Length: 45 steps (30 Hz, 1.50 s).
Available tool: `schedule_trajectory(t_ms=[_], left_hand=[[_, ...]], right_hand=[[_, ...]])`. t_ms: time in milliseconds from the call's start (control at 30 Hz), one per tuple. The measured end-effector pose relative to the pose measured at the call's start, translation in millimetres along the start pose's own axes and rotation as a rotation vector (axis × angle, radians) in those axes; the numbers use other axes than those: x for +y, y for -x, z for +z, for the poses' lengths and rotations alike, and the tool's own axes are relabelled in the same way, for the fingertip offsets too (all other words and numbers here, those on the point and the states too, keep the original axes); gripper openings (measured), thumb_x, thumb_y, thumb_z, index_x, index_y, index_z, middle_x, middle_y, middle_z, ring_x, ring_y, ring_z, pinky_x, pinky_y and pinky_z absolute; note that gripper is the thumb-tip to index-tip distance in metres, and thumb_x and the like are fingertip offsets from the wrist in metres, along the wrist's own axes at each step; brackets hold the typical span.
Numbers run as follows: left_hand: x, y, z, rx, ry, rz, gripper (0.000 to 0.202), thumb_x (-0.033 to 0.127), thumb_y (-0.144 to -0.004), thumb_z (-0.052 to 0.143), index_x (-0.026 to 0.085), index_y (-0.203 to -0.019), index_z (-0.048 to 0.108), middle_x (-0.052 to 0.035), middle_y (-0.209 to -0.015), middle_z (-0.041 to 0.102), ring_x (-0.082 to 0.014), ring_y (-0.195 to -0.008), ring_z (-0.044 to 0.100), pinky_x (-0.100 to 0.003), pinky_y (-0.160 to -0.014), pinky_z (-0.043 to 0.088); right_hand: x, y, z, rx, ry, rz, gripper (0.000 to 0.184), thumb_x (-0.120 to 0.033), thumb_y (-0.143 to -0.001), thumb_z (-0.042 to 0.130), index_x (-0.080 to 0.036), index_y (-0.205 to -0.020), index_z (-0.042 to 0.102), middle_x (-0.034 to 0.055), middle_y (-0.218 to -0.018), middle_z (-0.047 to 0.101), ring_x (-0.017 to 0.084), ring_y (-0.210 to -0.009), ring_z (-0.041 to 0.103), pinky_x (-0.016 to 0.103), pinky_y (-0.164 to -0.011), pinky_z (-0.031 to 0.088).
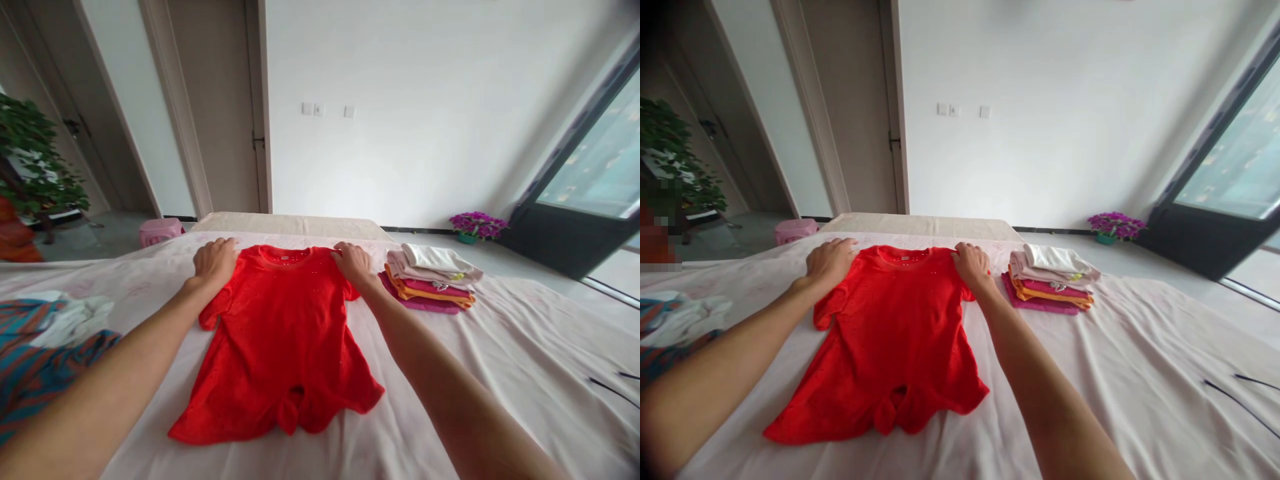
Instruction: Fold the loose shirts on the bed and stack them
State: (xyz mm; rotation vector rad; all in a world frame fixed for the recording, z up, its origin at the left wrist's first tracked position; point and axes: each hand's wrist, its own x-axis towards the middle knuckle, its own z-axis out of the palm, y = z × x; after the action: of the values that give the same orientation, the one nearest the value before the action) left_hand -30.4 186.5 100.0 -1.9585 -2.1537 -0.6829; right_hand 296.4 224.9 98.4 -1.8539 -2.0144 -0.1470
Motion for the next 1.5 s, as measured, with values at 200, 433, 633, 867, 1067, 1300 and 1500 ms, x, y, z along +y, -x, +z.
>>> schedule_trajectory(t_ms=[200,433,633,867,1067,1300,1500], left_hand=[[22.4,59.8,54.9,-0.072,0.056,0.311,0.047,0.033,-0.097,0.036,0.016,-0.137,0.054,-0.0135,-0.138,0.057,-0.0241,-0.128,0.052,-0.036,-0.111,0.035],[-15.7,73.6,88.0,-0.244,-0.105,0.173,0.063,0.054,-0.095,0.038,0.019,-0.147,0.045,-0.0173,-0.154,0.04,-0.0349,-0.144,0.034,-0.056,-0.114,0.024],[-33.6,70.8,81.9,-0.119,-0.154,0.12,0.05,0.045,-0.096,0.037,0.023,-0.137,0.057,-0.0136,-0.146,0.052,-0.0302,-0.138,0.042,-0.051,-0.114,0.027],[-12.6,129.7,25.7,-0.091,0.15,0.294,0.041,0.038,-0.094,0.043,0.018,-0.123,0.065,-0.0124,-0.131,0.063,-0.0265,-0.127,0.052,-0.042,-0.112,0.034],[35.1,204.9,-35.2,-0.448,0.383,0.469,0.049,0.035,-0.079,0.062,0.027,-0.127,0.059,-0.0066,-0.124,0.063,-0.0241,-0.119,0.057,-0.035,-0.104,0.043],[55.6,243.0,-21.5,-0.35,0.115,0.464,0.046,0.005,-0.078,0.047,0.022,-0.119,0.063,-0.0087,-0.115,0.064,-0.0237,-0.114,0.059,-0.038,-0.1,0.046],[37.5,235.0,-6.6,-0.191,0.244,0.338,0.041,0.006,-0.087,0.042,0.02,-0.122,0.06,-0.0068,-0.119,0.07,-0.0177,-0.111,0.065,-0.031,-0.097,0.049]], right_hand=[[-14.3,52.0,49.2,-0.042,-0.055,-0.319,0.045,-0.035,-0.099,0.04,-0.023,-0.141,0.051,0.0096,-0.145,0.051,0.026,-0.135,0.04,0.04,-0.114,0.023],[21.0,61.5,78.3,-0.293,0.009,-0.221,0.058,-0.051,-0.101,0.033,-0.023,-0.152,0.037,0.0071,-0.16,0.031,0.026,-0.148,0.022,0.048,-0.12,0.008],[48.9,51.2,76.7,-0.257,0.086,-0.123,0.057,-0.048,-0.101,0.031,-0.022,-0.151,0.038,0.0103,-0.158,0.035,0.028,-0.147,0.025,0.052,-0.118,0.009],[53.8,96.9,46.1,-0.159,0.083,-0.002,0.058,-0.045,-0.1,0.037,-0.017,-0.15,0.038,0.0139,-0.158,0.032,0.031,-0.144,0.029,0.051,-0.116,0.021],[26.7,147.9,-5.8,-0.182,-0.312,-0.273,0.034,-0.032,-0.091,0.055,-0.02,-0.121,0.067,0.0099,-0.121,0.065,0.024,-0.109,0.06,0.034,-0.094,0.045],[6.1,197.0,-45.7,-0.635,-0.482,-0.666,0.055,-0.03,-0.069,0.076,-0.025,-0.123,0.067,0.0047,-0.108,0.068,0.022,-0.092,0.062,0.03,-0.08,0.048],[16.4,217.8,-36.0,-0.404,-0.339,-0.54,0.05,-0.003,-0.069,0.051,-0.022,-0.11,0.07,0.0063,-0.112,0.068,0.022,-0.107,0.059,0.029,-0.092,0.044]])
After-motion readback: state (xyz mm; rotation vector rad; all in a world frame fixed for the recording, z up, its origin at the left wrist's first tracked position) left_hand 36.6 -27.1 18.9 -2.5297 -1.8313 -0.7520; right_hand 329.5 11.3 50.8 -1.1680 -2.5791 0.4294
